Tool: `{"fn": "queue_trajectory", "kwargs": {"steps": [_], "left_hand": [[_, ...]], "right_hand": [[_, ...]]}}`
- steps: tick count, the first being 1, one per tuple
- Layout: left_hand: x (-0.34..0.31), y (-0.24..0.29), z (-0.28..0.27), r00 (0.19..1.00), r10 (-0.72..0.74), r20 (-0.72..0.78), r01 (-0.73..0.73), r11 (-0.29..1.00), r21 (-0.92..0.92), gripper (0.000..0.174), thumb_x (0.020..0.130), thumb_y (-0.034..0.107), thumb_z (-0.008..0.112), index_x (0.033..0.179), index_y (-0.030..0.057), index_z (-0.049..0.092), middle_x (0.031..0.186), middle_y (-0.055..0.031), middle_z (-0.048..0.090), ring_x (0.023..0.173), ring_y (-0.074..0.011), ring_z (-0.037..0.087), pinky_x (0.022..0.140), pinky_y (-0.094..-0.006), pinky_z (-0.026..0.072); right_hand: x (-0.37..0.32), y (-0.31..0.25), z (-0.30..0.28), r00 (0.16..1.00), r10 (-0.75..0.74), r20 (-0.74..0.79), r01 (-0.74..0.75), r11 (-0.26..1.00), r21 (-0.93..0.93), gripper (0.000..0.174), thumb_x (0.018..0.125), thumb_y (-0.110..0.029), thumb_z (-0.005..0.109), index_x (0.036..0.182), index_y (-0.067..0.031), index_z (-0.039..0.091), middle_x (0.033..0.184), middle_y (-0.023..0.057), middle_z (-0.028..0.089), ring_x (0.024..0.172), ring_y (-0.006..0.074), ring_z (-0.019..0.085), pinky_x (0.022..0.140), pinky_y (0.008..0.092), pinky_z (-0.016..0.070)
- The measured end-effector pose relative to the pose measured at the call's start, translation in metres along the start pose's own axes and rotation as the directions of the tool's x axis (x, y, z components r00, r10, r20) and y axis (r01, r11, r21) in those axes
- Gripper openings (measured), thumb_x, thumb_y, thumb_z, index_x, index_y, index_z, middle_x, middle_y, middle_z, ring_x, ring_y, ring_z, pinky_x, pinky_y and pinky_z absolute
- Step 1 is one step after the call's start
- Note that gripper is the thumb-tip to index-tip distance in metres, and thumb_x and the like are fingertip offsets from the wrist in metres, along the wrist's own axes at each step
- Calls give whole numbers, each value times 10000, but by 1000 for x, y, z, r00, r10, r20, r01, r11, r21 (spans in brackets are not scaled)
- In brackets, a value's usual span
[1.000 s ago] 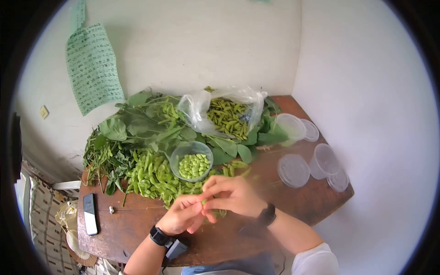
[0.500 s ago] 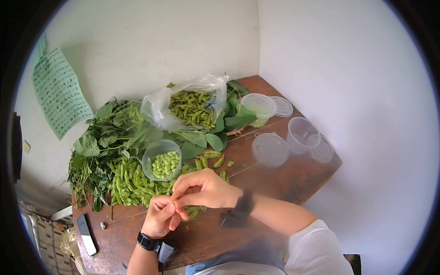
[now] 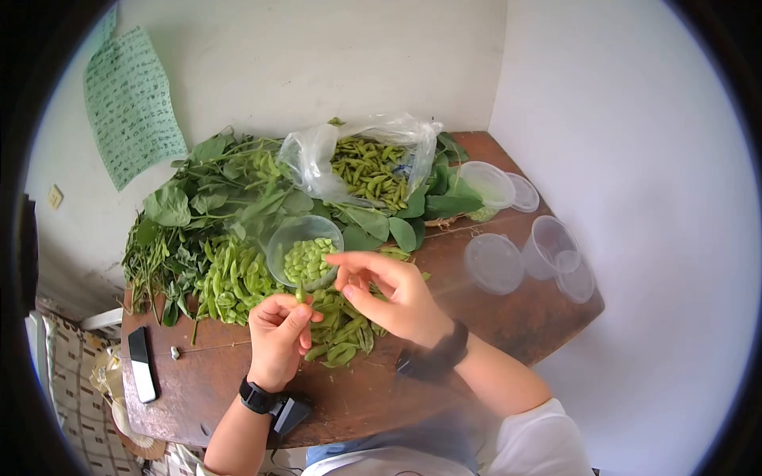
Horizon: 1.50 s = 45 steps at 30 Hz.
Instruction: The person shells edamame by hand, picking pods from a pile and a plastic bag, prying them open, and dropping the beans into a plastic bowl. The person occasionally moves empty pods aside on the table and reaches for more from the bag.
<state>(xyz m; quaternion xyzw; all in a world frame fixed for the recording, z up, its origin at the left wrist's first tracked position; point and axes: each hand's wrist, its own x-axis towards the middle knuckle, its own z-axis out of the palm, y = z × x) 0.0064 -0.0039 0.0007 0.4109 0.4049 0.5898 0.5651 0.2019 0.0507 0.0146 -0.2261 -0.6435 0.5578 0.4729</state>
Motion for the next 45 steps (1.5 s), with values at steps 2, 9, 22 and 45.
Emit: {"fn": "queue_trajectory", "kwargs": {"steps": [2, 9, 22, 45], "left_hand": [[1, -3, -2, 1000, -6, -6, 6, 999, -47, 100, 893, 91, 683, 850, 14, 636, 776, -137, 701, 449, -53, 506, 412, -170, 385], [0, -6, 0, 999, -2, 39, 4, 999, -34, 93, 891, 90, 687, 853, 22, 637, 773, -143, 703, 455, -57, 519, 400, -177, 379], [-5, 14, 3, 970, -172, 170, 160, 984, 79, 153, 928, 104, 635, 821, -4, 624, 694, -103, 683, 426, -58, 520, 386, -189, 380], [-5, 25, 3, 761, 229, 607, -628, 21, 778, 121, 832, 71, 605, 787, 15, 508, 638, -128, 571, 518, -263, 615, 453, -354, 502]], "right_hand": [[1, 1, 1, 999, -31, 23, 34, 983, -181, 389, 881, 4, 626, 1267, -35, 593, 967, -4, 613, 887, 70, 519, 773, 229, 419], [0, 7, 5, 988, -156, 0, 152, 960, -237, 188, 833, -30, 696, 1004, -62, 627, 1015, 19, 648, 957, 131, 547, 836, 276, 402], [0, -3, 1, 828, -482, 286, 532, 517, -670, 273, 708, -19, 754, 874, -157, 585, 975, -68, 668, 1027, 227, 486, 892, 375, 396], [0, -10, 4, 837, -319, 446, 547, 439, -713, 230, 741, -26, 619, 971, -33, 616, 985, 99, 606, 953, 302, 569, 822, 385, 486]]}}
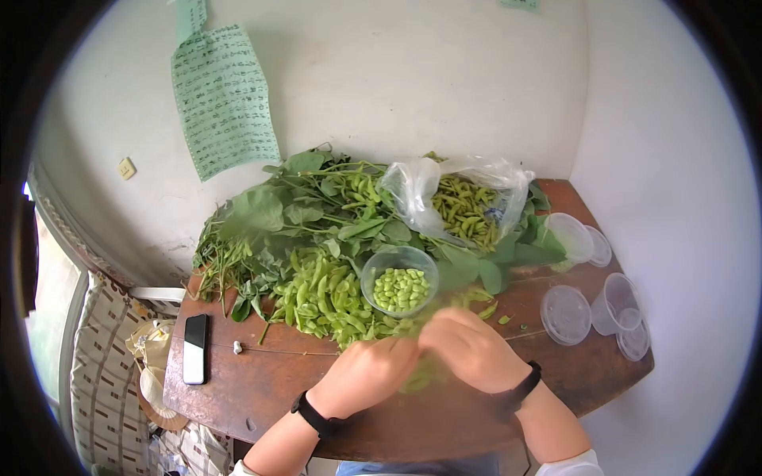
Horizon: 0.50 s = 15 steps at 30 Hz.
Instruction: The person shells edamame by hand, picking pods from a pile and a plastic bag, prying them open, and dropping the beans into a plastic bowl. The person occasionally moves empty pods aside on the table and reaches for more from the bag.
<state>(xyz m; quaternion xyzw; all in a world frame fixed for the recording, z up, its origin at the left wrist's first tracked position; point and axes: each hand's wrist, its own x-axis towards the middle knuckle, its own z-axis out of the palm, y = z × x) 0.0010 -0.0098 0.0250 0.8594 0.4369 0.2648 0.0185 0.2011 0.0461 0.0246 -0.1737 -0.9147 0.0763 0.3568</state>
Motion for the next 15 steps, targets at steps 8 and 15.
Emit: {"fn": "queue_trajectory", "kwargs": {"steps": [8, 15], "left_hand": [[4, 1, 3, 999, -52, 13, 53, 995, -86, 127, 856, 90, 633, 787, 17, 555, 634, -129, 565, 541, -329, 587, 486, -392, 485], [1, 2, 9, 979, -202, 5, 190, 917, -350, 107, 872, 78, 619, 822, -5, 572, 619, -169, 588, 526, -343, 605, 473, -404, 487]], "right_hand": [[6, -9, -8, 966, 203, 159, -231, 955, 186, 184, 896, -66, 570, 1076, -25, 574, 963, 149, 602, 975, 338, 560, 841, 407, 450], [-4, -1, 4, 993, 112, 20, -114, 973, 202, 359, 782, 47, 700, 1088, -35, 533, 929, 123, 617, 858, 300, 610, 718, 368, 509]]}}
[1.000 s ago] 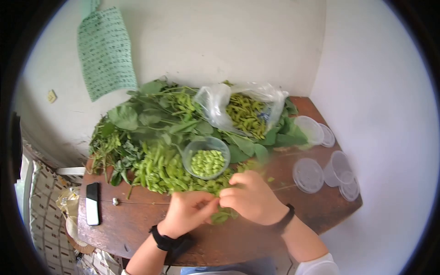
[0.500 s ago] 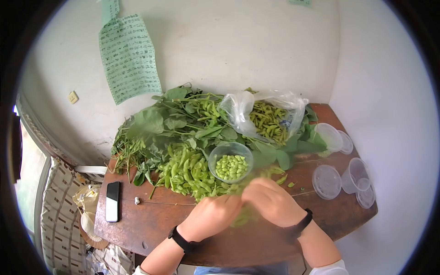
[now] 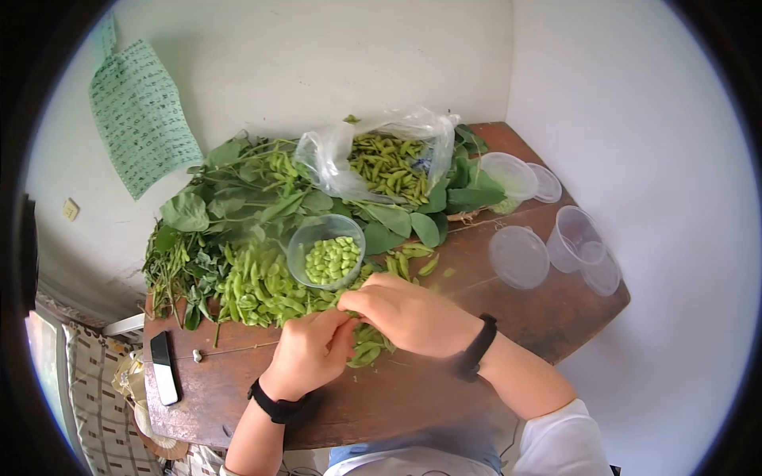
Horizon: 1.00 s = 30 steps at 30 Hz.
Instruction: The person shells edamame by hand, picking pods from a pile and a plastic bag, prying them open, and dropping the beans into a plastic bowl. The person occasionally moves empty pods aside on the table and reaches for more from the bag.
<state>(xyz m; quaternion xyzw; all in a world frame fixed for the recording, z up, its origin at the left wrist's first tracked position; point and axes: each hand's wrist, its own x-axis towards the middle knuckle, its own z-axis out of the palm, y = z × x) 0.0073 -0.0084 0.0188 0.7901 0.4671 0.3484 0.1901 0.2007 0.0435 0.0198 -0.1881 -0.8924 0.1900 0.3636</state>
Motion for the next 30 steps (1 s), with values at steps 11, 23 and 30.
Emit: {"fn": "queue_trajectory", "kwargs": {"steps": [11, 23, 30], "left_hand": [[-2, 9, -4, 967, -241, 83, 255, 931, -261, 111, 881, 44, 618, 902, -63, 641, 683, -166, 652, 586, -233, 698, 483, -306, 515], [3, 18, -9, 905, -401, 142, 423, 809, -407, 146, 917, 23, 570, 840, -67, 655, 623, -77, 659, 529, -145, 676, 444, -228, 479], [2, 15, -1, 925, -380, 11, 341, 818, -463, 212, 967, 102, 554, 851, -54, 639, 655, -80, 653, 534, -145, 669, 389, -208, 432]], "right_hand": [[1, -1, 2, 998, -55, 38, 54, 998, 23, 379, 798, 62, 659, 1150, -12, 541, 968, 118, 620, 858, 291, 599, 735, 359, 500], [2, -4, 1, 994, -112, -9, 112, 993, -27, 446, 782, 61, 619, 1211, -15, 523, 977, 115, 625, 876, 290, 600, 751, 360, 502], [2, -3, -2, 996, -57, -75, 59, 998, 33, 439, 778, 83, 668, 1189, -25, 558, 983, 91, 627, 892, 270, 597, 761, 354, 500]]}}
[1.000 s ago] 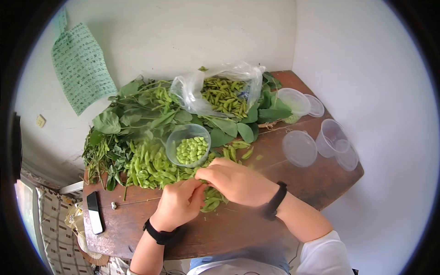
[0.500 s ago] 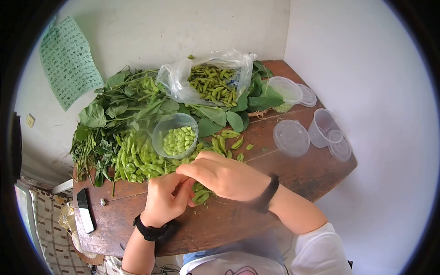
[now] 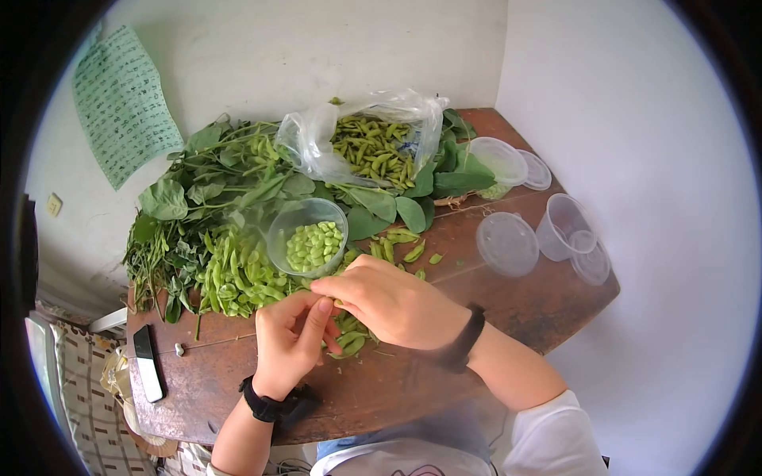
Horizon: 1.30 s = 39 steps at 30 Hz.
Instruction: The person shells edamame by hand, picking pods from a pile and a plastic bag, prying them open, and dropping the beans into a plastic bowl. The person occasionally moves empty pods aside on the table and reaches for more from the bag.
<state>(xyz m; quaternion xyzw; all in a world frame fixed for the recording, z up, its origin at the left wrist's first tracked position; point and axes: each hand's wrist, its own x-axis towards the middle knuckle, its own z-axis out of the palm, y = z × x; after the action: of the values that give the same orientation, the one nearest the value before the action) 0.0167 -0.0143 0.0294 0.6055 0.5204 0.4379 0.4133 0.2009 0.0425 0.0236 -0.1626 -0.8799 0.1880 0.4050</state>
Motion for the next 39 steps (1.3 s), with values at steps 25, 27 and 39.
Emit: {"fn": "queue_trajectory", "kwargs": {"steps": [25, 27, 39], "left_hand": [[-3, -3, 5, 996, -79, 45, 86, 981, -177, 163, 985, 122, 543, 1038, -23, 592, 761, -70, 650, 508, -95, 588, 442, -219, 440], [-3, -4, 6, 997, -70, 32, 74, 987, -141, 157, 983, 114, 543, 1049, -21, 589, 776, -73, 655, 522, -98, 599, 448, -224, 448], [-3, -7, 2, 992, -88, 90, 112, 943, -315, 158, 1018, 150, 473, 976, 4, 516, 822, -72, 646, 544, -98, 592, 462, -210, 450]], "right_hand": [[-5, 5, 12, 870, 492, -32, -285, 555, 782, 238, 848, 24, 695, 1082, 23, 650, 1003, 53, 571, 897, 111, 586, 792, 250, 486], [-4, 5, 6, 865, 497, 70, -358, 513, 780, 190, 888, 8, 654, 1075, 36, 663, 1037, 69, 599, 952, 131, 606, 817, 251, 497], [-1, -2, 8, 800, 545, 252, -464, 295, 835, 207, 918, -13, 617, 1121, 26, 635, 956, 47, 647, 843, 108, 614, 762, 243, 486]]}}
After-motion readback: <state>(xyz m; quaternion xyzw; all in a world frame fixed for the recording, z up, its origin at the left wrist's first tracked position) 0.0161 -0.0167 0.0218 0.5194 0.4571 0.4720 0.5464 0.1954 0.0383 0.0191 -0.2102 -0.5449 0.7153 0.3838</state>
